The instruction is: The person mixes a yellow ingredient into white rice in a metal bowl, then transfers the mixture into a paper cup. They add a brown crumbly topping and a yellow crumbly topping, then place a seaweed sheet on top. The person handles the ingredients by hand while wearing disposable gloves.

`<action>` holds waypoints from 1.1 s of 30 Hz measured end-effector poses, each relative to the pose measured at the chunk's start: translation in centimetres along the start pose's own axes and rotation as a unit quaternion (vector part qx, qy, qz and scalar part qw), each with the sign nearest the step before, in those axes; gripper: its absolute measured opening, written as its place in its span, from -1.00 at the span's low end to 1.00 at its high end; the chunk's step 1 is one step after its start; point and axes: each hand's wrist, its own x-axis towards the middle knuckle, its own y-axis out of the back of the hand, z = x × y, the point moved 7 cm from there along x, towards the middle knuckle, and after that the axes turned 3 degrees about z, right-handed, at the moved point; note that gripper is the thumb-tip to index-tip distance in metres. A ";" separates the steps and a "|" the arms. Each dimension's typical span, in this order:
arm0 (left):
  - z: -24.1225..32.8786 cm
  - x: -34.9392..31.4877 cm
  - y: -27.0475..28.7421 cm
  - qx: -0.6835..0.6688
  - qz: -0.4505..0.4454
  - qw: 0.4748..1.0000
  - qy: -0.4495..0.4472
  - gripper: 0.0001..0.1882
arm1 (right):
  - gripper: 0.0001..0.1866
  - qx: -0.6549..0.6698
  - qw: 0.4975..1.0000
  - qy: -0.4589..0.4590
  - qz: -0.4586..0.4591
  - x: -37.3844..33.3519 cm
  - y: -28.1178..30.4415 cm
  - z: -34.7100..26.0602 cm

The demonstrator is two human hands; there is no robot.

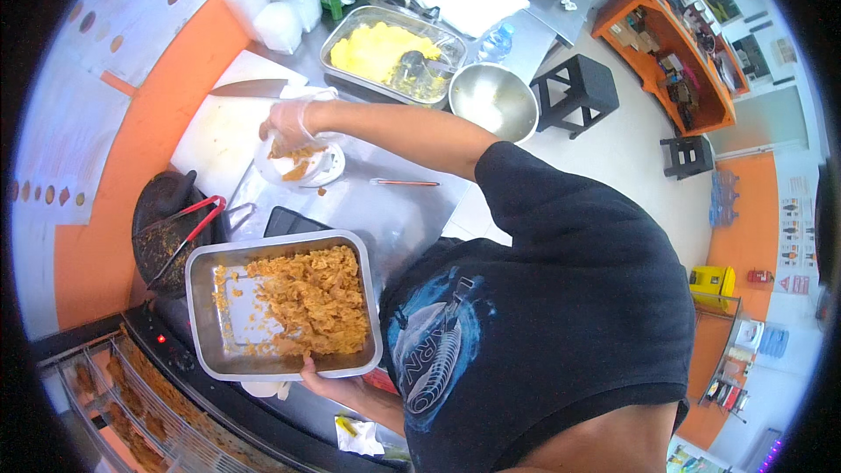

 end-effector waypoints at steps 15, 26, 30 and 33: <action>2.3 -1.5 -2.2 0.090 -0.002 0.995 -0.045 -0.27 | -0.57 0.040 0.962 0.219 0.156 -6.2 15.2 -9.7; 3.0 -1.4 -2.8 0.035 -0.057 0.997 -0.027 -0.14 | -0.77 -0.046 0.907 0.417 0.027 -5.1 4.7 -23.2; 2.9 -0.3 -1.6 0.013 -0.037 0.999 -0.007 -0.14 | -0.75 -0.074 0.878 0.470 0.052 -2.5 -3.5 -25.0; 2.8 -0.4 -1.5 0.019 -0.043 0.999 -0.007 -0.20 | -0.64 -0.068 0.882 0.465 -0.009 -1.3 -9.2 -24.3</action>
